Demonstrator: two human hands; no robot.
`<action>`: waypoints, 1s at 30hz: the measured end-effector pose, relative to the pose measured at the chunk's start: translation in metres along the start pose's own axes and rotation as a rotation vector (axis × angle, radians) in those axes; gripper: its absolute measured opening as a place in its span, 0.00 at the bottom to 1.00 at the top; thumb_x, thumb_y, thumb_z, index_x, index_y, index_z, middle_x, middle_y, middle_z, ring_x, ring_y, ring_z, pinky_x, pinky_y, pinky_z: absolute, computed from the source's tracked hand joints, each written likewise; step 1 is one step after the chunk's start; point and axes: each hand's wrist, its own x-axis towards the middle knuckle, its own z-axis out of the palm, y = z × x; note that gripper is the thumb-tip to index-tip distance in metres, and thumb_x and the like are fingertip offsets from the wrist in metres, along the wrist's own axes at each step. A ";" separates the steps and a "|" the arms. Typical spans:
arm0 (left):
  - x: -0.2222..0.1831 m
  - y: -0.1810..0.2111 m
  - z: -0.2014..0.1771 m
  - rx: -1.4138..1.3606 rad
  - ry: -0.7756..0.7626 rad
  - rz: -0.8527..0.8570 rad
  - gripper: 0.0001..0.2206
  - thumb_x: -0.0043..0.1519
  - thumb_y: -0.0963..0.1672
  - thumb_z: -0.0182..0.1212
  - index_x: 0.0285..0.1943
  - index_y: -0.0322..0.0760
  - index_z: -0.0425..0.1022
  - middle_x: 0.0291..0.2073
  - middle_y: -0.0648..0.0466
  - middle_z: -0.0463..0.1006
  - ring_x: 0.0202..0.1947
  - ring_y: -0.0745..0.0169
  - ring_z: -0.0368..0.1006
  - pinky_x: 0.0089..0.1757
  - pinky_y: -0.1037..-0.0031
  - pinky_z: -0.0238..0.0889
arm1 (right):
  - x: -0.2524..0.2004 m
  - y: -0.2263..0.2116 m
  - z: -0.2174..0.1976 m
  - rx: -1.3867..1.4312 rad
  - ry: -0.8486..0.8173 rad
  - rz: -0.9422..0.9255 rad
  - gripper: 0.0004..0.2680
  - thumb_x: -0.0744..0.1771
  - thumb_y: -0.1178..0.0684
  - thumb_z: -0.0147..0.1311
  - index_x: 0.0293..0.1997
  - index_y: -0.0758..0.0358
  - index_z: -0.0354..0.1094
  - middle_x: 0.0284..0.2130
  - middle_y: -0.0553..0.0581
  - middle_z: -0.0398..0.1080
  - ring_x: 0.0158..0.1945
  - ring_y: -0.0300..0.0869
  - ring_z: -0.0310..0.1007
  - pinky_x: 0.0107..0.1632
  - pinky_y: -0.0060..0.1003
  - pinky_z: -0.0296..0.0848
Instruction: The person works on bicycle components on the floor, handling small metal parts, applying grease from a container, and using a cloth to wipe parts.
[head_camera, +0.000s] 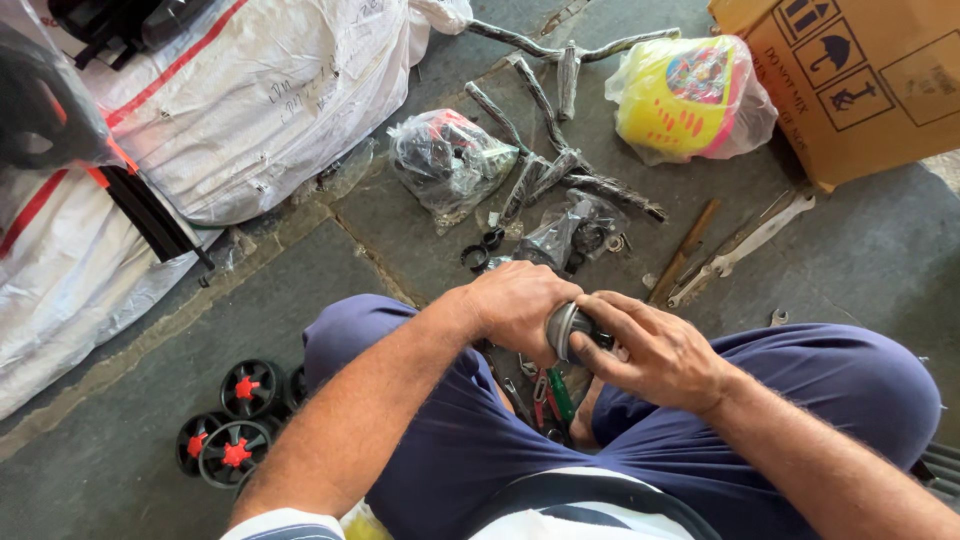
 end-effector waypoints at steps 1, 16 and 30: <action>0.001 0.003 0.001 0.000 0.042 -0.009 0.24 0.37 0.52 0.75 0.41 0.43 0.77 0.35 0.51 0.82 0.41 0.46 0.79 0.42 0.57 0.70 | -0.001 -0.001 0.002 0.124 -0.010 0.123 0.26 0.57 0.45 0.70 0.55 0.63 0.63 0.49 0.67 0.71 0.45 0.55 0.79 0.42 0.42 0.80; 0.007 0.011 0.016 0.154 0.514 0.065 0.18 0.46 0.47 0.72 0.41 0.37 0.72 0.31 0.49 0.81 0.34 0.48 0.79 0.41 0.59 0.66 | 0.011 0.001 0.036 0.370 0.284 0.719 0.21 0.68 0.32 0.48 0.48 0.64 0.64 0.27 0.58 0.72 0.30 0.51 0.76 0.35 0.47 0.73; 0.012 0.013 0.022 0.240 0.619 -0.029 0.18 0.43 0.45 0.71 0.39 0.36 0.72 0.29 0.47 0.80 0.33 0.48 0.78 0.44 0.58 0.64 | 0.017 0.007 0.037 0.344 0.245 0.811 0.15 0.72 0.40 0.50 0.47 0.64 0.66 0.32 0.63 0.73 0.36 0.56 0.77 0.39 0.46 0.73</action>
